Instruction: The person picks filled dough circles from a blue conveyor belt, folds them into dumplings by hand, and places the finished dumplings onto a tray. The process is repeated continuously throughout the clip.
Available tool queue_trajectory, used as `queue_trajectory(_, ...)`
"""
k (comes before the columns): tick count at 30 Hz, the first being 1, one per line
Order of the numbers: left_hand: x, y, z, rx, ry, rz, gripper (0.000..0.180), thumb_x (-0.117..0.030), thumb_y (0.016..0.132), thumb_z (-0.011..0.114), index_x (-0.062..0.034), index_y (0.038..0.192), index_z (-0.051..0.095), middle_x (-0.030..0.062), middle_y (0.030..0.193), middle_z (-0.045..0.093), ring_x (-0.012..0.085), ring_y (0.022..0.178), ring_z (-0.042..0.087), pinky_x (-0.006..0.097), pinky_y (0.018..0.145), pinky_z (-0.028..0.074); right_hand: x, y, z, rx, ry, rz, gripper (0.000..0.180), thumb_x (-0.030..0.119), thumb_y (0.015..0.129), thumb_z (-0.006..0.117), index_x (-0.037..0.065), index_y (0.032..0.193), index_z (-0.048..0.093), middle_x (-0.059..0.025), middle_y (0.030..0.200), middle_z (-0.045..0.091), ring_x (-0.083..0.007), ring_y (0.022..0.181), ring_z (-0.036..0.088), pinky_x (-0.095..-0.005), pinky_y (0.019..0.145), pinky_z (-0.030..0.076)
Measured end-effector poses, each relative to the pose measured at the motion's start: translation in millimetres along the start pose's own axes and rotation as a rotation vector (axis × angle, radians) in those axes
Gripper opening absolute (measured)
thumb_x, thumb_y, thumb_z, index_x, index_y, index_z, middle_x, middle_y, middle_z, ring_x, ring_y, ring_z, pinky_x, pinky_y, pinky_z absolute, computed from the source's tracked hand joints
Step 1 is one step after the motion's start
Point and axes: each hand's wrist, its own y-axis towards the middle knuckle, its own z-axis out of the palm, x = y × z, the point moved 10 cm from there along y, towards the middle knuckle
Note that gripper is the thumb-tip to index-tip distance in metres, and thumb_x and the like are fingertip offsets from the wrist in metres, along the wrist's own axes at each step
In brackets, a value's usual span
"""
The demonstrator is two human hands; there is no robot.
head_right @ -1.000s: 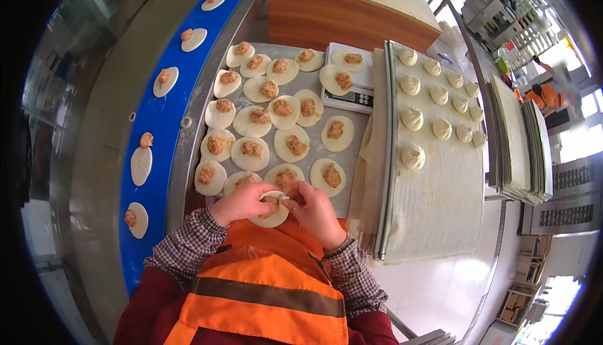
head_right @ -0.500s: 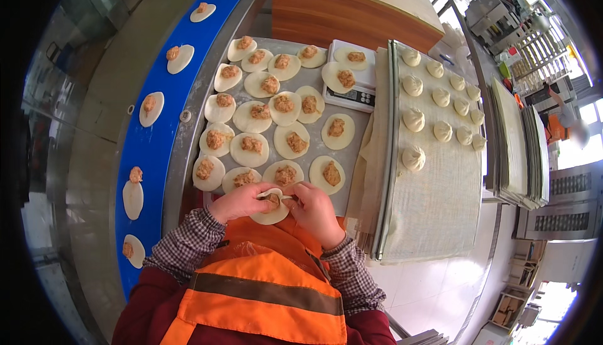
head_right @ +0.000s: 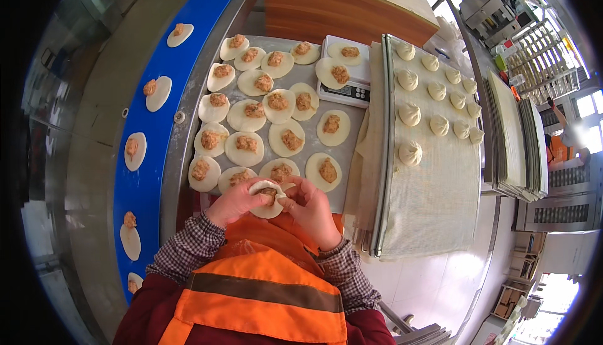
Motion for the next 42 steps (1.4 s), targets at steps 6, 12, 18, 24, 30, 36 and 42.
queue_trajectory(6, -23, -3, 3, -0.014, 0.61, 0.078, 0.038, -0.012, 0.085, 0.062, -0.0004, 0.12, 0.055, 0.0088, 0.103, 0.064, 0.0129, 0.093, 0.061, 0.025, 0.078, 0.05, 40, -3, 12, 0.037, -0.596, -0.348, 0.017, 0.002, 0.08, 0.07, -0.001, 0.093, 0.059, -0.0051, 0.079, 0.062, -0.0107, 0.067, 0.059, -0.0243, 0.061, 0.048)
queue_trajectory(12, -26, 1, 13, 0.103, 0.745, 0.116, 0.038, -0.011, 0.086, 0.06, -0.0028, 0.122, 0.054, 0.0065, 0.103, 0.064, 0.016, 0.094, 0.062, 0.027, 0.076, 0.051, 21, -1, 9, -0.02, -0.489, -0.221, 0.014, 0.002, 0.079, 0.07, -0.001, 0.09, 0.06, -0.0066, 0.076, 0.063, -0.012, 0.063, 0.058, -0.0257, 0.057, 0.047)
queue_trajectory(18, -11, -8, 4, 0.064, 0.191, -0.064, 0.042, -0.015, 0.088, 0.06, -0.0015, 0.126, 0.049, 0.0047, 0.099, 0.063, 0.012, 0.087, 0.062, 0.023, 0.063, 0.052, 10, -5, 4, -0.043, -0.273, -0.133, 0.015, 0.002, 0.08, 0.069, -0.001, 0.093, 0.062, -0.0088, 0.077, 0.063, -0.0131, 0.063, 0.058, -0.0266, 0.056, 0.047)
queue_trajectory(24, -15, -7, 0, 0.05, 0.639, -0.037, 0.04, -0.012, 0.085, 0.06, -0.0023, 0.123, 0.054, 0.0064, 0.102, 0.063, 0.0122, 0.091, 0.06, 0.026, 0.074, 0.051, 29, -8, 18, -0.006, -0.589, -0.293, 0.016, 0.0, 0.079, 0.068, -0.002, 0.094, 0.062, -0.0104, 0.081, 0.062, -0.0129, 0.062, 0.058, -0.0263, 0.057, 0.047)
queue_trajectory(30, -2, 3, -1, 0.124, 0.778, -0.027, 0.043, -0.014, 0.083, 0.059, -0.0052, 0.124, 0.053, 0.0078, 0.102, 0.063, 0.015, 0.089, 0.061, 0.027, 0.076, 0.05, 12, -5, 18, -0.041, -0.374, -0.199, 0.017, 0.0, 0.077, 0.069, -0.001, 0.093, 0.062, -0.0112, 0.078, 0.062, -0.017, 0.064, 0.06, -0.0274, 0.057, 0.047)
queue_trajectory(36, 0, -13, -7, -0.005, 0.149, -0.098, 0.038, -0.019, 0.089, 0.058, -0.0032, 0.123, 0.054, 0.0003, 0.095, 0.062, 0.0068, 0.078, 0.056, 0.022, 0.062, 0.048, 3, -12, 8, -0.07, -0.464, -0.221, 0.017, 0.003, 0.079, 0.069, 0.0, 0.093, 0.061, -0.0097, 0.074, 0.061, -0.0137, 0.06, 0.058, -0.0268, 0.054, 0.046)
queue_trajectory(42, -23, -13, -5, -0.038, 0.695, 0.127, 0.034, -0.01, 0.087, 0.057, 0.0012, 0.118, 0.056, 0.0097, 0.102, 0.065, 0.016, 0.094, 0.061, 0.027, 0.081, 0.049, 1, -4, 19, -0.012, -0.423, -0.176, 0.013, 0.005, 0.082, 0.068, -0.002, 0.09, 0.06, -0.0102, 0.082, 0.064, -0.0133, 0.066, 0.063, -0.0275, 0.057, 0.048)
